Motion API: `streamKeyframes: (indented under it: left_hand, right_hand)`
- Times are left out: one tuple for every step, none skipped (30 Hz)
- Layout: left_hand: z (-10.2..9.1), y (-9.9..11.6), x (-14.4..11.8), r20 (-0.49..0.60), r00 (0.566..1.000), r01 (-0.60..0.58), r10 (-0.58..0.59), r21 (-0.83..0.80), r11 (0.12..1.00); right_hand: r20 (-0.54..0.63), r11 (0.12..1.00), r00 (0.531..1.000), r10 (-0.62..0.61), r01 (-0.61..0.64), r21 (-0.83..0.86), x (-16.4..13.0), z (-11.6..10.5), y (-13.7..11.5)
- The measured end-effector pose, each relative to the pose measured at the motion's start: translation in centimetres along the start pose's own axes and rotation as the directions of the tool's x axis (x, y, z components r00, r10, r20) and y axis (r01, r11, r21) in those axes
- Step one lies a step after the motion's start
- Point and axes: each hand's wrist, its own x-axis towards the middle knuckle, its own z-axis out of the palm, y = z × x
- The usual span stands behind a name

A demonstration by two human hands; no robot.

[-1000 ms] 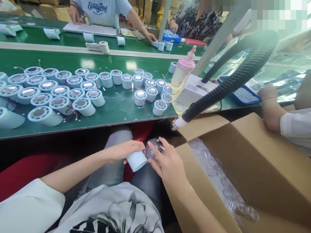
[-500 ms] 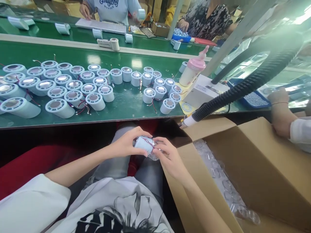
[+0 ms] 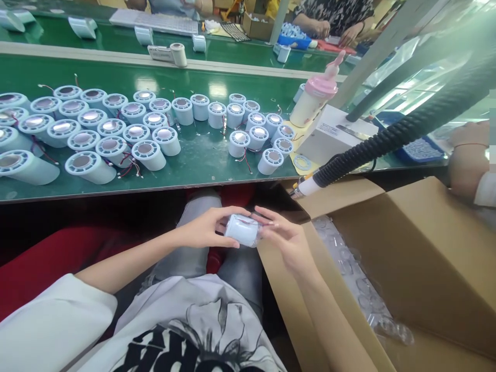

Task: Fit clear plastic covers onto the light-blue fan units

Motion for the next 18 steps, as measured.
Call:
streamKeyframes:
  left_hand:
    - [0.2, 0.1, -0.1, -0.031, 0.999, 0.029, -0.031, -0.07, 0.997]
    - [0.4, 0.1, -0.2, -0.057, 0.997, 0.05, -0.058, -0.126, 0.991]
    - [0.5, 0.2, -0.3, -0.075, 0.994, 0.067, -0.081, -0.165, 0.984]
    - [0.5, 0.3, -0.4, -0.08, 0.992, 0.083, -0.099, -0.188, 0.979]
    - [0.5, 0.4, -0.5, -0.071, 0.991, 0.093, -0.109, -0.196, 0.976]
    - [0.5, 0.6, -0.6, -0.054, 0.993, 0.097, -0.109, -0.19, 0.977]
    - [0.4, 0.7, -0.7, -0.035, 0.994, 0.093, -0.1, -0.173, 0.981]
    - [0.3, 0.9, -0.7, -0.02, 0.996, 0.078, -0.082, -0.145, 0.986]
    - [0.2, 1.1, -0.8, -0.011, 0.998, 0.054, -0.055, -0.114, 0.992]
    - [0.1, 1.2, -0.9, -0.005, 1.0, 0.026, -0.026, -0.082, 0.996]
    - [0.1, 1.4, -0.9, 0.0, 1.0, 0.0, 0.0, -0.056, 0.998]
    - [0.0, 1.5, -1.0, 0.005, 1.0, -0.024, 0.024, -0.038, 0.999]
    - [0.0, 1.5, -1.1, 0.01, 0.999, -0.047, 0.048, -0.025, 0.999]
    - [-0.1, 1.5, -1.1, 0.015, 0.997, -0.069, 0.069, -0.012, 0.998]
    - [-0.1, 1.5, -1.2, 0.019, 0.996, -0.087, 0.087, 0.002, 0.996]
    - [-0.1, 1.5, -1.3, 0.023, 0.995, -0.101, 0.1, 0.021, 0.995]
    - [-0.1, 1.6, -1.3, 0.023, 0.993, -0.113, 0.112, 0.044, 0.993]
    - [-0.1, 1.6, -1.4, 0.024, 0.992, -0.122, 0.121, 0.068, 0.99]
  right_hand:
    - [0.049, 0.991, 0.996, -0.077, 0.081, -0.104, -0.1, -0.1, 0.0]
    - [0.097, 0.961, 0.983, -0.153, 0.171, -0.219, -0.3, -0.2, 0.1]
    - [0.134, 0.914, 0.967, -0.215, 0.247, -0.322, -0.5, -0.3, 0.1]
    - [0.158, 0.868, 0.953, -0.258, 0.301, -0.396, -0.7, -0.4, 0.2]
    - [0.167, 0.837, 0.943, -0.289, 0.333, -0.435, -0.8, -0.4, 0.3]
    - [0.17, 0.827, 0.937, -0.304, 0.348, -0.442, -0.9, -0.5, 0.4]
    - [0.172, 0.835, 0.938, -0.302, 0.347, -0.428, -1.0, -0.5, 0.4]
    - [0.168, 0.854, 0.943, -0.287, 0.332, -0.4, -1.1, -0.5, 0.4]
    - [0.165, 0.88, 0.951, -0.261, 0.305, -0.364, -1.1, -0.5, 0.3]
    - [0.163, 0.906, 0.96, -0.229, 0.271, -0.324, -1.1, -0.5, 0.2]
    - [0.165, 0.929, 0.967, -0.193, 0.234, -0.286, -1.1, -0.5, 0.1]
    - [0.17, 0.947, 0.972, -0.16, 0.2, -0.253, -1.1, -0.5, -0.1]
    - [0.174, 0.958, 0.976, -0.134, 0.172, -0.228, -1.1, -0.5, -0.2]
    - [0.178, 0.967, 0.977, -0.114, 0.15, -0.207, -1.1, -0.5, -0.4]
    - [0.181, 0.973, 0.979, -0.096, 0.131, -0.19, -1.1, -0.5, -0.5]
    - [0.182, 0.979, 0.98, -0.081, 0.113, -0.172, -1.1, -0.5, -0.6]
    - [0.184, 0.984, 0.981, -0.064, 0.093, -0.154, -1.1, -0.5, -0.7]
    - [0.186, 0.989, 0.982, -0.044, 0.07, -0.134, -1.1, -0.4, -0.8]
